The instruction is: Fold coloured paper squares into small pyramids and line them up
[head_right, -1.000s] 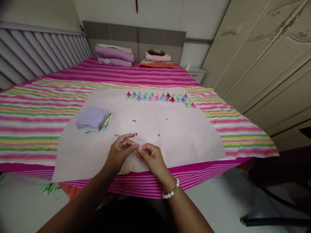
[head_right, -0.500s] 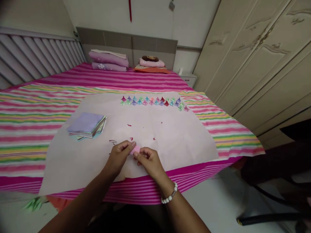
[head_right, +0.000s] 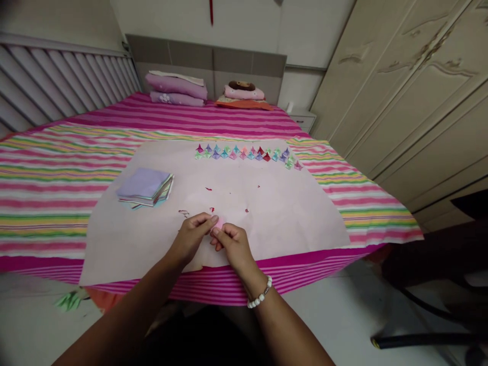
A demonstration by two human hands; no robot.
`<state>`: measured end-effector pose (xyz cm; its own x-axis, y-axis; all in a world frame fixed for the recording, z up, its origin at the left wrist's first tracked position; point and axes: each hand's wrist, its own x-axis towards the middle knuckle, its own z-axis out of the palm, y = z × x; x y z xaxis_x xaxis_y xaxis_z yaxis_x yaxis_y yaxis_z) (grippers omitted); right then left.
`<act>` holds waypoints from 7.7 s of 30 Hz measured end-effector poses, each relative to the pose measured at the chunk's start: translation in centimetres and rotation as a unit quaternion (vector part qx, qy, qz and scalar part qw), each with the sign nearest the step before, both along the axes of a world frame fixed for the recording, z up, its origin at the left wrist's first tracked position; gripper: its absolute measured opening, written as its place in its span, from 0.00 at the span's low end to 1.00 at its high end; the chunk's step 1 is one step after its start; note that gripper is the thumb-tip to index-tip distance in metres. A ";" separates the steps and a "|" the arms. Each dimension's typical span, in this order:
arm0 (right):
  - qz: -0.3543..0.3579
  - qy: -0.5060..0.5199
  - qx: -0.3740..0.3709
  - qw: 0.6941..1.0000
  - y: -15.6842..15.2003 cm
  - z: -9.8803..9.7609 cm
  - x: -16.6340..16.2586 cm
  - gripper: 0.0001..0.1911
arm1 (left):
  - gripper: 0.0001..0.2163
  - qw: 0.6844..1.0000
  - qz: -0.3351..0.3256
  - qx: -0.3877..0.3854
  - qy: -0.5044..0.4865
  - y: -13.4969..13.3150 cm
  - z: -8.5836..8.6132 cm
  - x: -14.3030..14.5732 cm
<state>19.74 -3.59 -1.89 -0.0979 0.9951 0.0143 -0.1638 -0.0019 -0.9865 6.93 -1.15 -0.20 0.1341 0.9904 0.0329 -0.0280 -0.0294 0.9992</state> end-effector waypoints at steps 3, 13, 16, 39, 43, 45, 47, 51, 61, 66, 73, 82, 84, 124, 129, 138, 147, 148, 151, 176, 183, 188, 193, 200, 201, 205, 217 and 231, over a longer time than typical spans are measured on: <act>0.018 -0.026 0.012 0.999 -0.3 0.3 0.1 0.18 | 0.15 1.000 0.002 0.002 -0.013 -0.4 0.1 -0.3; 0.012 -0.036 0.032 0.999 -0.4 1.5 1.7 0.20 | 0.14 0.997 -0.056 0.008 0.053 -1.4 1.4 -0.5; -0.009 -0.033 0.029 0.999 -0.5 1.3 1.5 0.19 | 0.16 0.995 -0.047 0.039 0.082 -1.6 1.2 -0.2; -0.037 0.073 0.031 0.996 -1.1 1.5 1.3 0.17 | 0.08 0.996 -0.058 0.045 -0.052 -2.7 1.0 -1.2; -0.014 0.078 0.012 0.997 -1.1 1.7 1.3 0.17 | 0.07 0.994 -0.080 0.024 -0.064 -2.5 0.6 -1.4; -0.002 0.072 0.011 0.997 -1.0 1.7 1.4 0.15 | 0.06 0.994 -0.085 0.015 -0.060 -2.3 0.4 -1.4; -0.003 0.070 0.011 0.997 -0.9 1.7 1.6 0.15 | 0.07 0.994 -0.092 0.001 -0.059 -2.3 0.3 -1.4; 0.006 0.068 0.002 0.998 -0.5 1.3 1.9 0.14 | 0.08 0.991 -0.118 -0.027 -0.058 -2.2 0.5 -1.3; 0.011 0.081 -0.013 0.997 0.0 1.4 1.8 0.10 | 0.09 0.995 -0.066 -0.047 -0.065 -2.3 1.0 -0.9; -0.004 0.103 -0.017 0.995 -0.1 1.7 1.4 0.08 | 0.07 0.994 -0.059 -0.043 -0.076 -2.4 1.0 -1.2; -0.003 0.131 0.017 0.991 0.0 1.4 1.2 0.04 | 0.04 0.991 -0.012 -0.054 -0.124 -2.7 1.2 -0.8; 0.003 0.064 0.101 0.993 0.4 1.0 1.6 0.06 | 0.10 0.995 -0.035 -0.061 -0.075 -2.4 1.5 -1.0; 0.002 0.051 0.107 0.993 0.3 1.2 1.6 0.06 | 0.10 0.995 -0.032 -0.064 -0.070 -2.3 1.5 -1.1; -0.053 0.079 -0.018 0.995 0.8 1.1 1.1 0.10 | 0.11 0.997 -0.029 -0.068 -0.016 -1.5 1.3 -0.6; -0.036 0.097 -0.031 0.994 0.6 1.1 1.2 0.09 | 0.12 0.999 0.003 -0.039 0.010 -1.4 1.2 -0.7; -0.068 0.071 -0.007 0.995 0.5 0.7 1.4 0.09 | 0.12 0.998 -0.004 -0.064 -0.006 -1.7 0.9 -0.2; -0.042 0.131 -0.028 0.990 0.1 0.9 0.9 0.09 | 0.11 0.998 0.010 -0.053 -0.018 -1.7 1.6 -0.1; -0.044 0.130 -0.028 0.990 0.1 0.9 0.9 0.09 | 0.11 0.998 0.007 -0.053 -0.015 -1.8 1.5 -0.1; -0.055 0.128 -0.023 0.990 0.1 0.7 0.9 0.08 | 0.11 0.999 0.004 -0.032 0.004 -1.9 1.1 -0.2; -0.058 0.066 -0.008 0.996 0.1 -0.4 0.8 0.12 | 0.13 0.998 -0.017 -0.066 -0.013 -1.9 1.3 -0.7; -0.057 0.007 0.045 0.997 -0.1 -0.1 1.2 0.10 | 0.10 0.999 -0.006 -0.048 -0.007 -2.2 0.9 -0.9; -0.058 0.000 0.069 0.996 0.0 0.9 1.4 0.08 | 0.14 0.987 -0.046 -0.119 -0.102 -2.2 0.7 -1.1; -0.028 0.038 0.056 0.997 -0.5 1.4 1.6 0.07 | 0.11 0.985 -0.045 -0.109 -0.129 -2.6 0.6 -1.0; -0.021 -0.006 0.089 0.996 -0.9 1.6 1.8 0.05 | 0.09 0.995 -0.048 -0.016 -0.084 -3.0 1.5 -1.3; -0.021 -0.027 0.100 0.994 -0.9 1.6 1.8 0.04 | 0.09 0.998 -0.034 0.001 -0.061 -3.0 1.6 -1.3; -0.029 -0.098 0.175 0.979 -0.8 1.8 1.6 0.03 | 0.06 0.995 0.033 0.087 0.039 -2.7 1.7 -1.5; 0.024 -0.077 0.096 0.992 -1.2 1.8 1.3 0.07 | 0.13 0.995 -0.030 -0.091 0.013 -2.4 2.5 -1.4; 0.001 -0.029 0.129 0.991 -1.0 1.9 1.3 0.11 | 0.05 0.875 -0.057 -0.393 -0.276 -2.4 2.4 -1.1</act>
